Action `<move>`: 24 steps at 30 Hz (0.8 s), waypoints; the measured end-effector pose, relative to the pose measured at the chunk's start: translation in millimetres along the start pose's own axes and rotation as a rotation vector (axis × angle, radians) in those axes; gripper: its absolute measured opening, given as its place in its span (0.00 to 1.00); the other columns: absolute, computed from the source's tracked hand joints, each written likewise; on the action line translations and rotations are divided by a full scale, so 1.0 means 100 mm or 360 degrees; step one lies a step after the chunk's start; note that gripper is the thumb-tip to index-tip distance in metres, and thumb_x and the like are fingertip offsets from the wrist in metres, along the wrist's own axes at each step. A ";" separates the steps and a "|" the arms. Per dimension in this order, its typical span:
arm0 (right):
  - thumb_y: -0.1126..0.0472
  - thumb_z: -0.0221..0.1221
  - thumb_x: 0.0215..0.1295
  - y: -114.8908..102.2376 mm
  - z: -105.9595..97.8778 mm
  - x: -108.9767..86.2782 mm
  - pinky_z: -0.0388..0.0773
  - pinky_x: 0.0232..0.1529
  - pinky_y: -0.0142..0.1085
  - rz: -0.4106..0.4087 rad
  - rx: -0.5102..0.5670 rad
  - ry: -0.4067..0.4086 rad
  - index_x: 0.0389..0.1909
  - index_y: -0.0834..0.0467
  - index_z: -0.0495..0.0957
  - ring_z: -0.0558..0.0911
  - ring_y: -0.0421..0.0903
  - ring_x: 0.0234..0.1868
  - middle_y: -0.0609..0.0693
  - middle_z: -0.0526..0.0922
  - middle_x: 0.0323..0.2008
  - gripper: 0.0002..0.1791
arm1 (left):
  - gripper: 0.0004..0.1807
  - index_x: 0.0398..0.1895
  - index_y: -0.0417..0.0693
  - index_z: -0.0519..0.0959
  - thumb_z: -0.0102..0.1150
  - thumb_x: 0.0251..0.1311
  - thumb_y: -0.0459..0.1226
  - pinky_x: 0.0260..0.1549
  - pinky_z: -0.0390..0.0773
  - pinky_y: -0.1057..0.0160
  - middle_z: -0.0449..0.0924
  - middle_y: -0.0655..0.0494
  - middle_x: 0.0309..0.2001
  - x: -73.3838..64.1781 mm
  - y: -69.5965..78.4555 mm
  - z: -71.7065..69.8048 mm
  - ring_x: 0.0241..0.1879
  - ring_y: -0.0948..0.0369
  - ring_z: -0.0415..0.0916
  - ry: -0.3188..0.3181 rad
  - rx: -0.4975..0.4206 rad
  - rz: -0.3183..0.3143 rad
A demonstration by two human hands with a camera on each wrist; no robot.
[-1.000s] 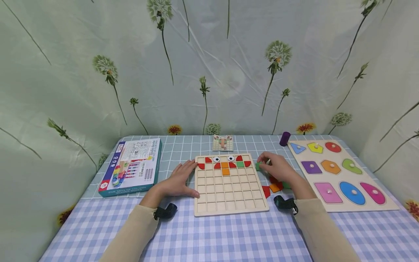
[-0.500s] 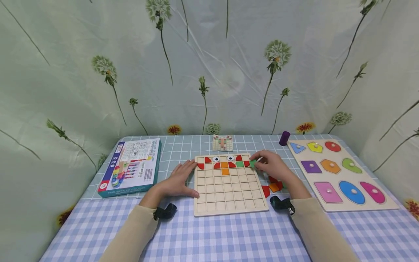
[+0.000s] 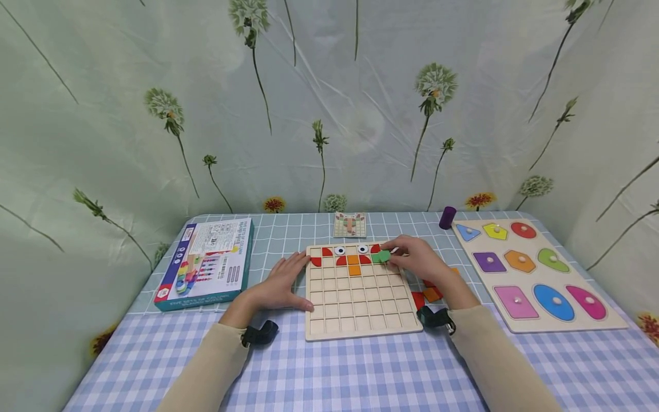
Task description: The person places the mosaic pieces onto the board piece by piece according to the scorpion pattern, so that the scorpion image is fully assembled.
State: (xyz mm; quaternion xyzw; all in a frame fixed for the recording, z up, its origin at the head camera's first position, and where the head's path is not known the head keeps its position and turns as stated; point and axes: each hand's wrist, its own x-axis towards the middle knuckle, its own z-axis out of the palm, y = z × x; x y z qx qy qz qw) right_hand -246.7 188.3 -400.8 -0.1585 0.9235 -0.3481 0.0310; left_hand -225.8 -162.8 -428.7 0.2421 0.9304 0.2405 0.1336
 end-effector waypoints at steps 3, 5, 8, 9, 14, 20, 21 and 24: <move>0.65 0.64 0.66 -0.08 -0.01 0.03 0.84 0.48 0.43 -0.0050 -0.0032 -0.0027 0.54 0.57 0.84 0.83 0.50 0.46 0.55 0.85 0.49 0.16 | 0.66 0.81 0.44 0.46 0.74 0.46 0.60 0.79 0.34 0.41 0.40 0.46 0.82 0.00 0.00 0.00 0.82 0.47 0.33 0.0001 0.0005 0.0002; 0.64 0.64 0.65 -0.13 -0.01 0.05 0.83 0.45 0.42 -0.0097 -0.0048 -0.0041 0.53 0.57 0.84 0.83 0.49 0.45 0.54 0.86 0.47 0.16 | 0.66 0.80 0.44 0.46 0.75 0.46 0.60 0.79 0.34 0.41 0.40 0.45 0.82 0.00 0.01 0.00 0.82 0.47 0.33 0.0004 0.0003 0.0004; 0.64 0.65 0.65 -0.19 0.01 0.08 0.82 0.42 0.38 -0.0166 -0.0050 -0.0061 0.53 0.58 0.84 0.83 0.48 0.43 0.54 0.86 0.47 0.16 | 0.66 0.80 0.43 0.47 0.75 0.45 0.60 0.78 0.34 0.41 0.40 0.45 0.82 -0.01 0.01 -0.01 0.82 0.46 0.34 0.0010 -0.0006 0.0009; 0.64 0.65 0.65 -0.22 0.02 0.08 0.82 0.41 0.38 -0.0180 -0.0044 -0.0065 0.53 0.58 0.84 0.83 0.47 0.42 0.55 0.86 0.46 0.15 | 0.66 0.80 0.43 0.47 0.75 0.45 0.60 0.79 0.34 0.41 0.40 0.45 0.82 -0.01 0.01 -0.01 0.82 0.46 0.34 0.0010 -0.0009 0.0009; 0.64 0.66 0.63 -0.30 0.09 0.16 0.78 0.40 0.35 -0.0239 0.0002 -0.0095 0.50 0.59 0.84 0.80 0.45 0.38 0.55 0.86 0.46 0.14 | 0.66 0.80 0.43 0.47 0.75 0.45 0.60 0.79 0.35 0.41 0.41 0.44 0.82 0.00 0.00 0.00 0.82 0.46 0.34 0.0003 -0.0007 0.0012; 0.61 0.68 0.63 -0.38 0.21 0.25 0.75 0.37 0.34 -0.0224 0.0052 -0.0133 0.48 0.57 0.84 0.76 0.42 0.34 0.53 0.85 0.44 0.13 | 0.67 0.80 0.42 0.47 0.75 0.45 0.60 0.78 0.35 0.40 0.41 0.44 0.82 0.00 0.00 0.00 0.81 0.46 0.34 0.0004 -0.0007 0.0011; 0.61 0.68 0.63 -0.40 0.23 0.26 0.75 0.36 0.34 -0.0211 0.0055 -0.0138 0.48 0.57 0.84 0.76 0.42 0.33 0.53 0.85 0.43 0.13 | 0.67 0.80 0.42 0.47 0.75 0.45 0.60 0.78 0.35 0.40 0.41 0.44 0.82 0.00 0.00 0.00 0.81 0.46 0.34 0.0004 -0.0008 0.0010; 0.61 0.67 0.63 -0.45 0.27 0.31 0.75 0.36 0.34 -0.0172 0.0078 -0.0157 0.49 0.57 0.84 0.75 0.42 0.31 0.53 0.85 0.43 0.14 | 0.67 0.80 0.42 0.46 0.75 0.45 0.60 0.78 0.35 0.40 0.41 0.44 0.82 0.00 0.00 -0.01 0.81 0.46 0.34 0.0004 -0.0008 0.0010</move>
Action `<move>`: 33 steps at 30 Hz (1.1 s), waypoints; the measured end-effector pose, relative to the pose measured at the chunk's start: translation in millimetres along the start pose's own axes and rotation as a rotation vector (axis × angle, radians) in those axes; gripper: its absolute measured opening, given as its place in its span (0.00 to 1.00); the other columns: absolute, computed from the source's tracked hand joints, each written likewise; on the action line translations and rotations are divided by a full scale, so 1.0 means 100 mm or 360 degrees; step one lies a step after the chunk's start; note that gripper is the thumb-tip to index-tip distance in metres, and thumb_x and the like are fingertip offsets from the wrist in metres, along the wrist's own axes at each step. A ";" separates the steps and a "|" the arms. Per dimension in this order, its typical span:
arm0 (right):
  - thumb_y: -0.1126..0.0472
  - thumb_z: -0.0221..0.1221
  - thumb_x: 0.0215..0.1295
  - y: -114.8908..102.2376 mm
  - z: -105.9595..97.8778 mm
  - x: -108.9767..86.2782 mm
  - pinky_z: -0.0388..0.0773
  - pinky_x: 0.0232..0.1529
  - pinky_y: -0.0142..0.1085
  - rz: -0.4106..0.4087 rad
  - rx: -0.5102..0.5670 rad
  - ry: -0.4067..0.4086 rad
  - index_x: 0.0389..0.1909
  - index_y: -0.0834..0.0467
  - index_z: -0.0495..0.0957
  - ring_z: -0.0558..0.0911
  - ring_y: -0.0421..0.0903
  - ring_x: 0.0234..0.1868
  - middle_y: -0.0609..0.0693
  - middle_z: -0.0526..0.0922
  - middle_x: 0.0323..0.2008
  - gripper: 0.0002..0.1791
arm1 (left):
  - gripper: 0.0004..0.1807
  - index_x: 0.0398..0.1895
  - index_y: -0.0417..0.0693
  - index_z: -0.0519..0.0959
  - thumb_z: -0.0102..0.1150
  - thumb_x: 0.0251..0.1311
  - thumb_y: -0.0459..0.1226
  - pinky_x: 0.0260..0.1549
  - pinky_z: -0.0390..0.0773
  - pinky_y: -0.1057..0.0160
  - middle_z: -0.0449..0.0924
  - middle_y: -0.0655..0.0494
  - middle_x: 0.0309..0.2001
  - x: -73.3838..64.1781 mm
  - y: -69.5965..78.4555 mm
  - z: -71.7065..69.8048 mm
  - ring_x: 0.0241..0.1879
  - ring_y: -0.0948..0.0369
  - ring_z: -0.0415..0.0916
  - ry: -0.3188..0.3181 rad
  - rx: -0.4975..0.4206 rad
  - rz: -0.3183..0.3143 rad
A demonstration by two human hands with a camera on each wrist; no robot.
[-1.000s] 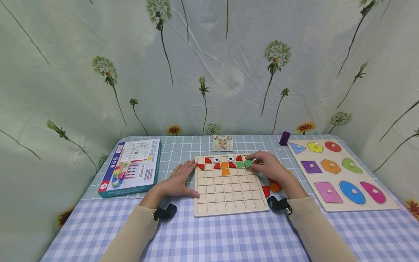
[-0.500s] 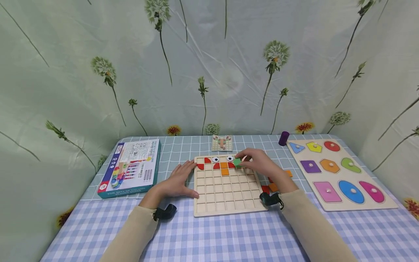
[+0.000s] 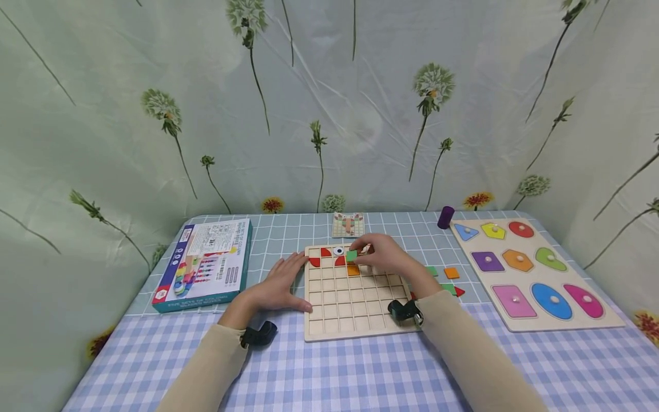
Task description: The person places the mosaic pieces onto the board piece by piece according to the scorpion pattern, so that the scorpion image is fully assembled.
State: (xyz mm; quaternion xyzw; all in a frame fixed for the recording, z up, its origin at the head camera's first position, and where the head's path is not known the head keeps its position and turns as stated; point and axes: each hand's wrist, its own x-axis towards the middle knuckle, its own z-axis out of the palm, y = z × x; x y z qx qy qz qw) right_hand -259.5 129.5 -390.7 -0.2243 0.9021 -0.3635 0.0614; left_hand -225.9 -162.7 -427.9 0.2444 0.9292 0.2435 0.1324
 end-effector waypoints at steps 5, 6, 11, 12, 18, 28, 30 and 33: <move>0.62 0.66 0.64 -0.05 0.09 0.12 0.74 0.34 0.33 0.0048 0.0053 -0.0057 0.48 0.57 0.84 0.74 0.42 0.29 0.51 0.82 0.37 0.12 | 0.67 0.80 0.42 0.46 0.75 0.45 0.60 0.78 0.35 0.40 0.41 0.44 0.82 0.00 0.01 0.00 0.81 0.46 0.34 0.0002 -0.0004 0.0004; 0.62 0.66 0.64 -0.06 0.10 0.14 0.74 0.33 0.33 0.0046 0.0047 -0.0071 0.47 0.56 0.84 0.75 0.42 0.30 0.50 0.82 0.36 0.12 | 0.67 0.80 0.42 0.46 0.75 0.45 0.60 0.78 0.35 0.40 0.41 0.44 0.82 0.00 0.01 0.00 0.81 0.46 0.34 0.0002 -0.0005 0.0005; 0.62 0.66 0.64 -0.11 0.18 0.22 0.73 0.31 0.32 0.0058 0.0027 -0.0104 0.47 0.55 0.84 0.75 0.43 0.31 0.49 0.81 0.34 0.11 | 0.67 0.80 0.42 0.46 0.75 0.45 0.60 0.78 0.35 0.39 0.41 0.43 0.81 0.00 0.00 0.00 0.81 0.45 0.34 0.0007 -0.0009 0.0004; 0.62 0.65 0.65 -0.12 0.19 0.24 0.73 0.31 0.32 0.0057 0.0021 -0.0107 0.47 0.55 0.84 0.75 0.43 0.31 0.49 0.81 0.34 0.11 | 0.67 0.80 0.42 0.46 0.75 0.45 0.60 0.78 0.35 0.39 0.41 0.43 0.81 0.00 0.00 0.00 0.81 0.45 0.35 0.0010 -0.0008 0.0004; 0.62 0.65 0.65 -0.14 0.27 0.30 0.72 0.34 0.32 0.0092 0.0009 -0.0127 0.47 0.55 0.84 0.74 0.43 0.33 0.47 0.79 0.31 0.10 | 0.67 0.80 0.43 0.46 0.74 0.45 0.61 0.78 0.34 0.40 0.41 0.43 0.82 0.00 0.00 0.00 0.81 0.45 0.34 0.0006 -0.0002 0.0003; 0.61 0.66 0.65 -0.24 0.35 0.34 0.68 0.33 0.32 0.0091 -0.0107 -0.0127 0.48 0.54 0.83 0.70 0.40 0.26 0.45 0.75 0.25 0.12 | 0.67 0.80 0.42 0.46 0.74 0.46 0.61 0.78 0.34 0.39 0.40 0.43 0.82 -0.01 0.00 -0.01 0.81 0.45 0.34 0.0000 0.0007 0.0005; 0.61 0.66 0.64 -0.26 0.36 0.34 0.68 0.32 0.31 0.0112 -0.0109 -0.0127 0.48 0.53 0.83 0.70 0.41 0.25 0.45 0.75 0.25 0.12 | 0.67 0.80 0.42 0.46 0.74 0.46 0.61 0.78 0.34 0.40 0.41 0.43 0.82 0.00 0.00 -0.01 0.81 0.45 0.34 0.0003 0.0011 0.0006; 0.61 0.66 0.64 -0.27 0.38 0.35 0.68 0.32 0.31 0.0130 -0.0110 -0.0125 0.48 0.53 0.84 0.71 0.40 0.26 0.45 0.76 0.25 0.12 | 0.67 0.80 0.42 0.46 0.74 0.45 0.61 0.78 0.35 0.40 0.41 0.43 0.82 0.00 0.00 0.00 0.81 0.45 0.34 0.0007 0.0011 0.0005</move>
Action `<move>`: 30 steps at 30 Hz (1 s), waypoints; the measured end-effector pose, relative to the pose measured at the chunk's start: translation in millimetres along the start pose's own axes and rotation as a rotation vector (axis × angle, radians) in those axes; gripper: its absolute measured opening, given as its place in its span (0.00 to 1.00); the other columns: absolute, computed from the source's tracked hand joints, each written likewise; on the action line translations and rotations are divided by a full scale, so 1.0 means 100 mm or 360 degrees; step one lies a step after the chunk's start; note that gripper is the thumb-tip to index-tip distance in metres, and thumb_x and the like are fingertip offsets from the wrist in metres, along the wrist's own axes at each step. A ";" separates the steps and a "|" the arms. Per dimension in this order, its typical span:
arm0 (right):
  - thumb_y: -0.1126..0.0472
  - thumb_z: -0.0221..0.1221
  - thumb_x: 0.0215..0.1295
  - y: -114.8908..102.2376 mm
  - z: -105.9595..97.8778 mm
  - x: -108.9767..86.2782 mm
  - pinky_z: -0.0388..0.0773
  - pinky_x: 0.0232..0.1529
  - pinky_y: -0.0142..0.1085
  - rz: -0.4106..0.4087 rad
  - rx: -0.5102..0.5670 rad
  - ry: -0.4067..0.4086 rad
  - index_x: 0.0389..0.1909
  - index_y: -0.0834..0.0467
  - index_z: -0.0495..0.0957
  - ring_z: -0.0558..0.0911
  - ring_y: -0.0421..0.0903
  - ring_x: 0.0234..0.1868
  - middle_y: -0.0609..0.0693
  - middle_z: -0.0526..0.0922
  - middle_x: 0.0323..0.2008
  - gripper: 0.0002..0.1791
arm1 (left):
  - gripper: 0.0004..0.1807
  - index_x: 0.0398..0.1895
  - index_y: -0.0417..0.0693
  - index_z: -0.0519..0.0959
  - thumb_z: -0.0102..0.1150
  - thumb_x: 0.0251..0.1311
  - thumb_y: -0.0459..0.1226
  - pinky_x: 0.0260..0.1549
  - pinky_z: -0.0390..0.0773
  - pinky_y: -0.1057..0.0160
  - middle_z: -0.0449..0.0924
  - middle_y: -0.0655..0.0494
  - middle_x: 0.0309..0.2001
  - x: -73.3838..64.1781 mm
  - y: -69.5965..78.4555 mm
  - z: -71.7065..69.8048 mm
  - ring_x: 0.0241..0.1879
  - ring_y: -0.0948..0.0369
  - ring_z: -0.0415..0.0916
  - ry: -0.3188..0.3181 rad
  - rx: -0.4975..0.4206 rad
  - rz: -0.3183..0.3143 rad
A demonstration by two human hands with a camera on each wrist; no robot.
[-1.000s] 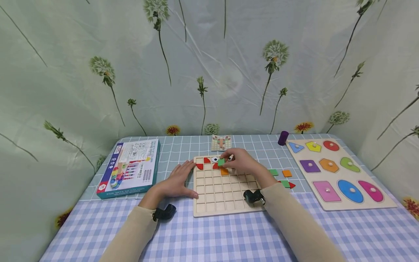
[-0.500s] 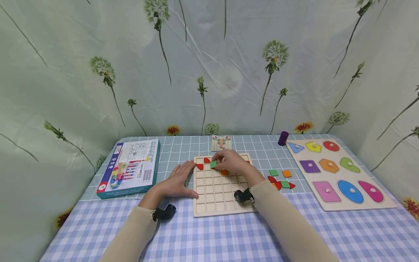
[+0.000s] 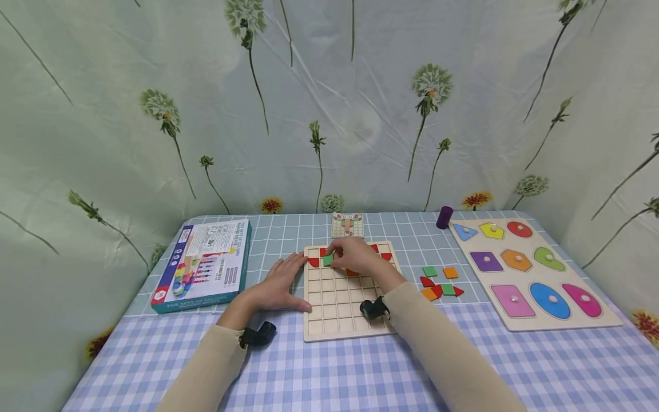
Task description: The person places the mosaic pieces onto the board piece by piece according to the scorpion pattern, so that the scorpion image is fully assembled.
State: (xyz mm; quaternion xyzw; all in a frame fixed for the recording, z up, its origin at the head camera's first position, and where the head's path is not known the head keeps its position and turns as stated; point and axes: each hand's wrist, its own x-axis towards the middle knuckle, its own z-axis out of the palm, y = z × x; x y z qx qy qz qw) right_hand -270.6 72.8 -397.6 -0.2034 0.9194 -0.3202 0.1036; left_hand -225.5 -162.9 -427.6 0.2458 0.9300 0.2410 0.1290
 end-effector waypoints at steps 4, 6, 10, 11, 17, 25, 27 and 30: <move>0.62 0.66 0.64 -0.01 0.02 0.02 0.69 0.33 0.31 -0.0007 -0.0006 -0.0002 0.48 0.54 0.83 0.72 0.40 0.28 0.45 0.77 0.27 0.12 | 0.66 0.80 0.42 0.47 0.74 0.45 0.61 0.78 0.35 0.39 0.41 0.43 0.81 0.00 -0.01 0.00 0.81 0.45 0.34 0.0006 0.0002 0.0003; 0.62 0.66 0.64 -0.03 0.03 0.02 0.70 0.34 0.31 -0.0012 -0.0013 -0.0007 0.48 0.54 0.83 0.72 0.40 0.28 0.45 0.77 0.27 0.12 | 0.66 0.80 0.42 0.47 0.75 0.46 0.60 0.78 0.35 0.39 0.42 0.43 0.81 0.00 -0.01 0.00 0.81 0.45 0.34 0.0009 0.0002 0.0007; 0.62 0.65 0.65 -0.05 0.04 0.02 0.70 0.34 0.32 -0.0037 -0.0025 -0.0019 0.48 0.55 0.83 0.72 0.40 0.28 0.46 0.77 0.27 0.11 | 0.66 0.80 0.42 0.47 0.74 0.46 0.60 0.78 0.35 0.39 0.41 0.43 0.81 -0.01 0.00 0.00 0.81 0.45 0.34 0.0008 -0.0002 0.0010; 0.62 0.65 0.65 -0.06 0.04 0.02 0.69 0.34 0.32 -0.0042 -0.0024 -0.0022 0.48 0.55 0.83 0.72 0.40 0.28 0.46 0.77 0.27 0.11 | 0.66 0.80 0.42 0.47 0.74 0.46 0.60 0.78 0.35 0.39 0.41 0.43 0.81 -0.01 0.00 0.00 0.81 0.45 0.34 0.0008 -0.0003 0.0009; 0.63 0.64 0.66 -0.07 0.05 0.01 0.69 0.35 0.32 -0.0046 -0.0040 -0.0013 0.49 0.55 0.83 0.72 0.40 0.28 0.45 0.77 0.28 0.12 | 0.66 0.80 0.42 0.47 0.74 0.46 0.60 0.78 0.35 0.39 0.41 0.43 0.81 -0.01 0.00 -0.01 0.81 0.45 0.34 0.0008 -0.0003 0.0011; 0.62 0.61 0.69 -0.04 0.03 -0.02 0.79 0.45 0.37 -0.0050 -0.0035 -0.0002 0.44 0.53 0.86 0.79 0.42 0.39 0.47 0.87 0.42 0.08 | 0.66 0.80 0.42 0.47 0.74 0.46 0.60 0.78 0.35 0.40 0.41 0.43 0.81 -0.01 0.00 0.00 0.81 0.46 0.34 0.0002 -0.0010 0.0010; 0.62 0.60 0.70 -0.03 0.03 -0.03 0.80 0.48 0.38 -0.0055 -0.0035 -0.0024 0.43 0.53 0.87 0.80 0.41 0.40 0.47 0.88 0.46 0.08 | 0.66 0.80 0.42 0.47 0.74 0.47 0.60 0.78 0.35 0.40 0.41 0.43 0.82 -0.01 0.00 0.00 0.82 0.46 0.34 -0.0002 -0.0014 0.0009; 0.62 0.59 0.70 -0.01 0.01 -0.05 0.80 0.46 0.37 -0.0076 -0.0035 -0.0049 0.44 0.54 0.87 0.80 0.41 0.38 0.49 0.88 0.47 0.09 | 0.66 0.80 0.43 0.47 0.74 0.47 0.61 0.78 0.35 0.40 0.41 0.44 0.82 -0.01 0.00 0.00 0.82 0.46 0.34 -0.0005 -0.0015 0.0008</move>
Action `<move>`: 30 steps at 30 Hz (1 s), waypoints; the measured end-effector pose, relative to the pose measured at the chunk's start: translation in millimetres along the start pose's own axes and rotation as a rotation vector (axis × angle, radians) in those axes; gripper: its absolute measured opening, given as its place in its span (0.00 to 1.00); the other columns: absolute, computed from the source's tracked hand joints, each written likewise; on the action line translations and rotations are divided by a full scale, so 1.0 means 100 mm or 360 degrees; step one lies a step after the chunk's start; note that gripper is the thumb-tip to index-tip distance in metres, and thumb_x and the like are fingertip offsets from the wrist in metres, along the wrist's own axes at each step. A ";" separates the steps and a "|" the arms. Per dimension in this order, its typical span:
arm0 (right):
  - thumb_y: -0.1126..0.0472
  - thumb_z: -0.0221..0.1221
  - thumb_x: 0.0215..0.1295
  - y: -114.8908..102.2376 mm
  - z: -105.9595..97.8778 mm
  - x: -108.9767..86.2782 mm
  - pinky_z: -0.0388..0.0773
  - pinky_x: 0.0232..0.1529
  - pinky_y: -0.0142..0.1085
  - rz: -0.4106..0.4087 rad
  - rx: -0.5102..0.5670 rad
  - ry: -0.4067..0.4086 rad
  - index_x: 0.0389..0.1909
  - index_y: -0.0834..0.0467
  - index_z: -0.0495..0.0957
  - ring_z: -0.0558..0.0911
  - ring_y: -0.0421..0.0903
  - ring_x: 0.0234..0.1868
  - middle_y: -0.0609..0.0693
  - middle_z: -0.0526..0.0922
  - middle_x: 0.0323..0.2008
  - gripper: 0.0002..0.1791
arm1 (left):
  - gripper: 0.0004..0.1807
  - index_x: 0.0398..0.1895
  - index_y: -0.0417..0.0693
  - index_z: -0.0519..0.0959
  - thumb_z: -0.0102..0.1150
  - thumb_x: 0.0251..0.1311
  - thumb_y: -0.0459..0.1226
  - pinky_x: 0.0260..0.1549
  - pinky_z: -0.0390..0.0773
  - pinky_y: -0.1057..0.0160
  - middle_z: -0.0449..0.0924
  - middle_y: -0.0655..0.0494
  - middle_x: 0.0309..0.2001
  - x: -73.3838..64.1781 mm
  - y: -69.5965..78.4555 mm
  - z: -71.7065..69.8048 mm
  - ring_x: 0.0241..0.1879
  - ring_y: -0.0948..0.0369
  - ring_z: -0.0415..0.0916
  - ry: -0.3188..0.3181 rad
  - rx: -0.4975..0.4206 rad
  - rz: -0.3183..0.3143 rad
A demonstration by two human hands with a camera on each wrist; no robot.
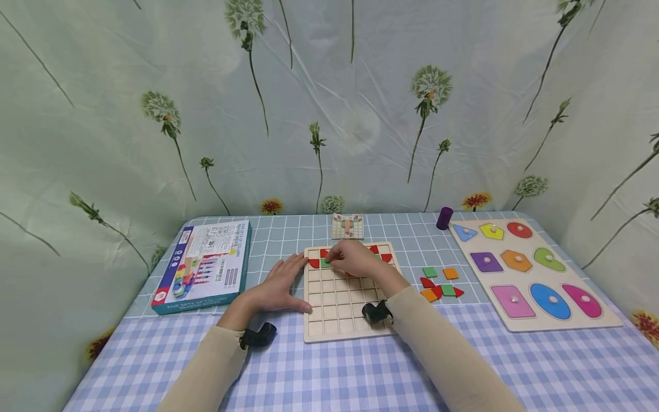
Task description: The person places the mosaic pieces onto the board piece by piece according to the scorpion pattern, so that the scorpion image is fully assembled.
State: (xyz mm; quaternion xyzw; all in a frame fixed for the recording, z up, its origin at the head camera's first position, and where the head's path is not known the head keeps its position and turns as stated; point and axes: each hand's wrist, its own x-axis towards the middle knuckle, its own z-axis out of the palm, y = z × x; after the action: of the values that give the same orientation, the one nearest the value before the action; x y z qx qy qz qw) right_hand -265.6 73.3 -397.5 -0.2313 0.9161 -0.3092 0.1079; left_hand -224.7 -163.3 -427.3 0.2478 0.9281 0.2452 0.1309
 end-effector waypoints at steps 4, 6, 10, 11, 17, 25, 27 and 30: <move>0.63 0.59 0.70 0.01 -0.03 -0.04 0.79 0.43 0.35 -0.0053 0.0008 -0.0030 0.46 0.56 0.86 0.78 0.41 0.36 0.49 0.87 0.46 0.09 | 0.66 0.80 0.43 0.46 0.73 0.46 0.61 0.78 0.34 0.40 0.40 0.44 0.82 0.00 -0.01 -0.01 0.82 0.46 0.33 -0.0006 -0.0002 -0.0008; 0.63 0.58 0.70 0.02 -0.05 -0.08 0.79 0.45 0.36 -0.0077 0.0029 -0.0034 0.47 0.56 0.85 0.79 0.41 0.38 0.49 0.86 0.46 0.10 | 0.66 0.81 0.44 0.46 0.73 0.46 0.62 0.78 0.34 0.41 0.39 0.45 0.82 0.01 -0.02 -0.01 0.82 0.47 0.32 -0.0014 -0.0001 -0.0015; 0.61 0.59 0.70 0.05 -0.10 -0.16 0.81 0.47 0.39 -0.0105 0.0061 -0.0008 0.50 0.56 0.84 0.80 0.43 0.42 0.48 0.86 0.45 0.11 | 0.67 0.81 0.45 0.45 0.73 0.46 0.63 0.79 0.33 0.41 0.38 0.46 0.82 0.02 -0.03 0.00 0.82 0.48 0.31 -0.0026 0.0009 -0.0021; 0.61 0.60 0.70 0.06 -0.11 -0.19 0.81 0.47 0.39 -0.0116 0.0056 0.0003 0.50 0.56 0.84 0.81 0.43 0.42 0.48 0.86 0.44 0.11 | 0.67 0.81 0.45 0.45 0.73 0.46 0.62 0.79 0.33 0.41 0.38 0.46 0.82 0.02 -0.03 0.00 0.82 0.48 0.31 -0.0025 0.0009 -0.0020; 0.60 0.60 0.70 0.18 -0.17 -0.32 0.77 0.39 0.35 -0.0138 0.0032 0.0063 0.50 0.55 0.84 0.77 0.41 0.36 0.49 0.85 0.46 0.11 | 0.67 0.80 0.44 0.46 0.74 0.45 0.61 0.78 0.34 0.40 0.40 0.44 0.82 0.01 -0.02 0.00 0.82 0.46 0.33 -0.0004 -0.0003 -0.0020; 0.61 0.58 0.71 0.37 -0.28 -0.54 0.72 0.33 0.35 -0.0059 0.0150 0.0086 0.52 0.56 0.82 0.72 0.42 0.27 0.49 0.83 0.43 0.12 | 0.67 0.81 0.46 0.46 0.74 0.45 0.62 0.79 0.33 0.42 0.39 0.47 0.82 0.01 -0.02 0.02 0.82 0.48 0.32 -0.0006 0.0007 -0.0029; 0.60 0.58 0.71 0.42 -0.32 -0.59 0.72 0.36 0.36 -0.0012 0.0137 0.0104 0.52 0.55 0.83 0.73 0.44 0.30 0.49 0.83 0.44 0.12 | 0.67 0.81 0.45 0.46 0.74 0.45 0.62 0.79 0.33 0.42 0.39 0.47 0.82 0.01 -0.02 0.01 0.82 0.48 0.32 -0.0002 0.0007 -0.0024; 0.59 0.58 0.71 0.49 -0.37 -0.66 0.73 0.41 0.37 0.0063 0.0101 0.0140 0.51 0.53 0.83 0.74 0.45 0.37 0.49 0.83 0.46 0.12 | 0.67 0.81 0.45 0.46 0.74 0.45 0.62 0.79 0.33 0.43 0.39 0.47 0.82 0.01 -0.01 0.01 0.82 0.48 0.32 -0.0002 0.0008 -0.0026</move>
State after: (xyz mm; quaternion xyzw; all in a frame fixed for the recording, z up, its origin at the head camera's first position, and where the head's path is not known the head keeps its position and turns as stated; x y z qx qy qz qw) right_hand -238.6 158.8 -394.8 -0.1958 0.9141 -0.3458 0.0808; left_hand -225.7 -163.6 -428.6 0.2408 0.9306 0.2417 0.1328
